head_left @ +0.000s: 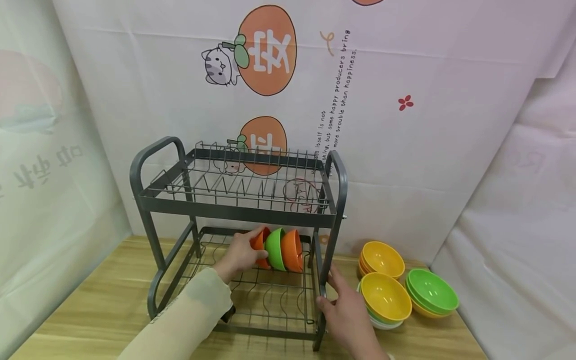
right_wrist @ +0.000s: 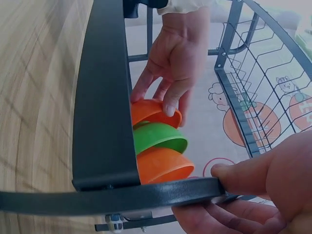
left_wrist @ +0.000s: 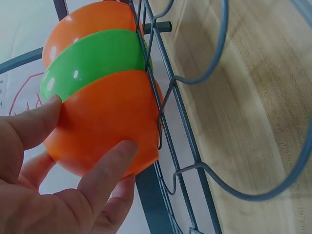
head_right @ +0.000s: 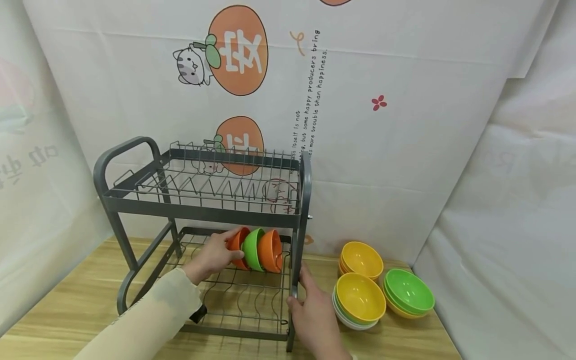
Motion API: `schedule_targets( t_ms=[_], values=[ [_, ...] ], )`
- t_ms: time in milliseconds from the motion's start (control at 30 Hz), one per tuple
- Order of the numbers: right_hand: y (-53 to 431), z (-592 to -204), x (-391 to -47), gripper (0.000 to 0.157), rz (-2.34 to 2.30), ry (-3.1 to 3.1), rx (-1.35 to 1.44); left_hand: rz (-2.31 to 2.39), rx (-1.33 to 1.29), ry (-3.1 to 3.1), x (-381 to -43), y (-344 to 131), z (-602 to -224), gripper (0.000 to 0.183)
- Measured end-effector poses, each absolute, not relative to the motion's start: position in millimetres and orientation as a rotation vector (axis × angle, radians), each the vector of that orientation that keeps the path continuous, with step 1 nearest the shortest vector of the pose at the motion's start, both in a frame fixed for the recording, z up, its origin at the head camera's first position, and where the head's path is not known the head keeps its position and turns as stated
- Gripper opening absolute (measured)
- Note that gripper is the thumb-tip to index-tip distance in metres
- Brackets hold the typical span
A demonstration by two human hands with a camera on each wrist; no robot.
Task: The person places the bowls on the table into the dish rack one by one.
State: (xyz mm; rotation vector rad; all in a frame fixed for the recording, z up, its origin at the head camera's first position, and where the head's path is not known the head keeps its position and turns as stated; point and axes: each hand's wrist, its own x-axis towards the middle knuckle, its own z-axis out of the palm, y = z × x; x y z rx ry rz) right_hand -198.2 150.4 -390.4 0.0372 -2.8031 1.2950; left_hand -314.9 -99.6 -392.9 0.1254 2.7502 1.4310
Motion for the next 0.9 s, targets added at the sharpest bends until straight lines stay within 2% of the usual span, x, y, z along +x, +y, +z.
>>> schedule_targets(
  t_ms=[900],
  values=[
    [150.5,-389.7,-197.2,0.076,1.326,-2.783,0.022,1.297,0.196,2.804,-311.3,-96.4,-391.0,0.074]
  ],
)
